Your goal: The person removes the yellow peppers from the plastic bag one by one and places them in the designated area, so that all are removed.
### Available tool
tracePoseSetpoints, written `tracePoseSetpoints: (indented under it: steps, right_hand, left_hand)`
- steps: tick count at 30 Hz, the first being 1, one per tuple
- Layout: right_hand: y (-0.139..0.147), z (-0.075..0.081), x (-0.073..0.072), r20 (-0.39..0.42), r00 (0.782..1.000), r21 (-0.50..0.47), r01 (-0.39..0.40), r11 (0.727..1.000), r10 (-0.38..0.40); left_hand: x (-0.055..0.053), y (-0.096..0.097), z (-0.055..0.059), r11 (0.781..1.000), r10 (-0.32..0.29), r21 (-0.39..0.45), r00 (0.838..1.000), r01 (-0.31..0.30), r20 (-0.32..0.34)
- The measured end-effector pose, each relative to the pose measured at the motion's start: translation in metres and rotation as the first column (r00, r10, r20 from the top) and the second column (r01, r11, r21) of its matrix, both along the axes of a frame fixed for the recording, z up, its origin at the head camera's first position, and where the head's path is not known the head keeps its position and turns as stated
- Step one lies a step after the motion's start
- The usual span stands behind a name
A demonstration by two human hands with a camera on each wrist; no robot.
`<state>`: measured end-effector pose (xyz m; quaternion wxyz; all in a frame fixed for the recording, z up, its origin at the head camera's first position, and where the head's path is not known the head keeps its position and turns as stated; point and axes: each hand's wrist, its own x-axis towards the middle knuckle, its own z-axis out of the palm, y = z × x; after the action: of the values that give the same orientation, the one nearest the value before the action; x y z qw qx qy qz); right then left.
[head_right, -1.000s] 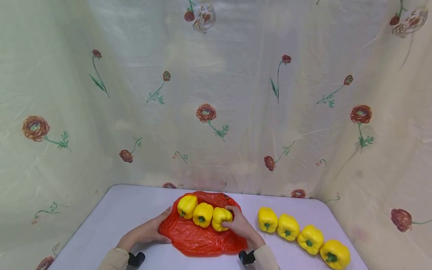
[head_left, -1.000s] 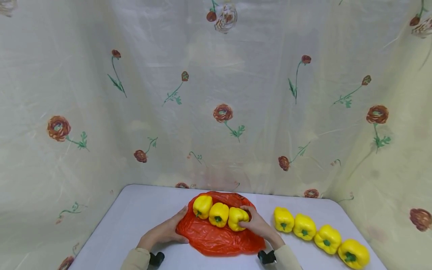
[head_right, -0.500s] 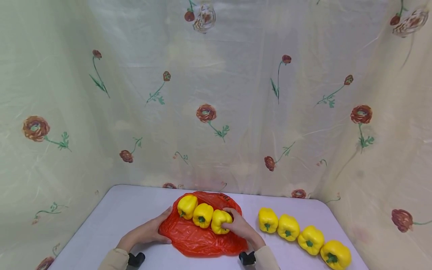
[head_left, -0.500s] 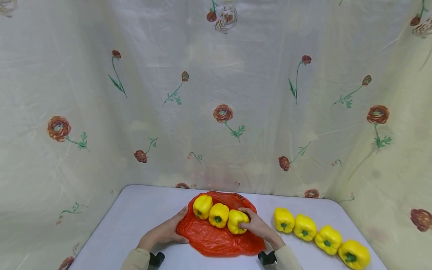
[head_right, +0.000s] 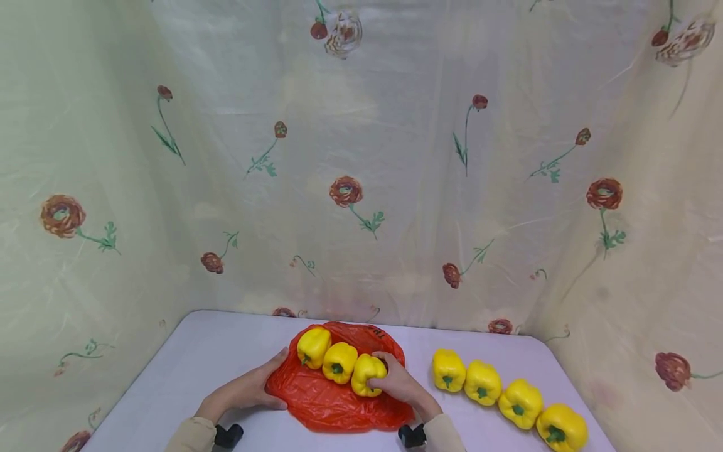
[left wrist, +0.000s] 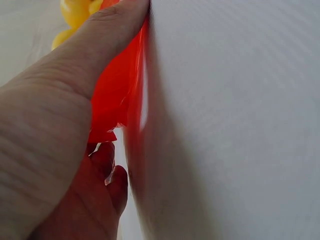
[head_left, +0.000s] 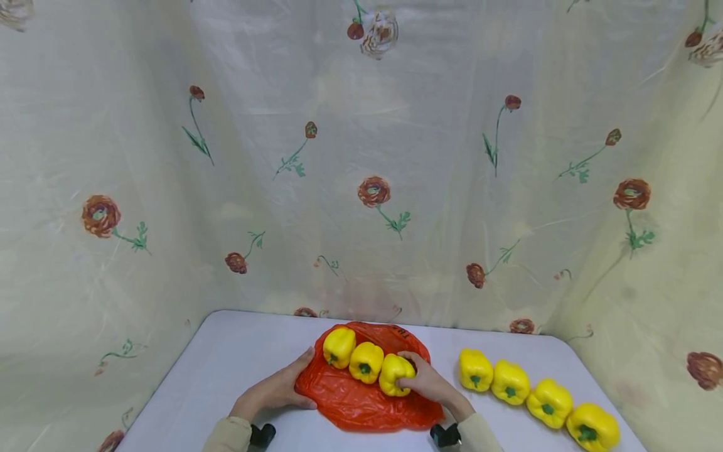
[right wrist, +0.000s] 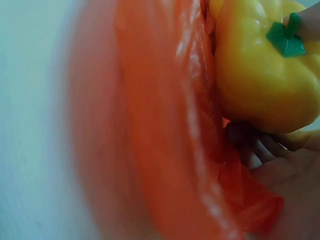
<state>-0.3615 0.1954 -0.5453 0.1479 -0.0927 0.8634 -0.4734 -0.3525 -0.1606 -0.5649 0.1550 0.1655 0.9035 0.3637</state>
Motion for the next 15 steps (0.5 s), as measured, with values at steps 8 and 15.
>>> tracePoseSetpoints:
  steps: [8, 15]
  right_hand:
    - [-0.0016, -0.0038, -0.0005, -0.002, 1.0, -0.033, 0.008, 0.999, -0.008]
    - [-0.0021, -0.0057, 0.0018, 0.004, 1.0, -0.048, 0.027, 0.998, -0.027]
  left_hand:
    - [0.0018, 0.0008, 0.0028, 1.0, -0.008, -0.009, 1.0, 0.008, -0.012]
    - [0.0022, 0.0015, 0.0016, 1.0, -0.005, -0.015, 1.0, 0.005, -0.013]
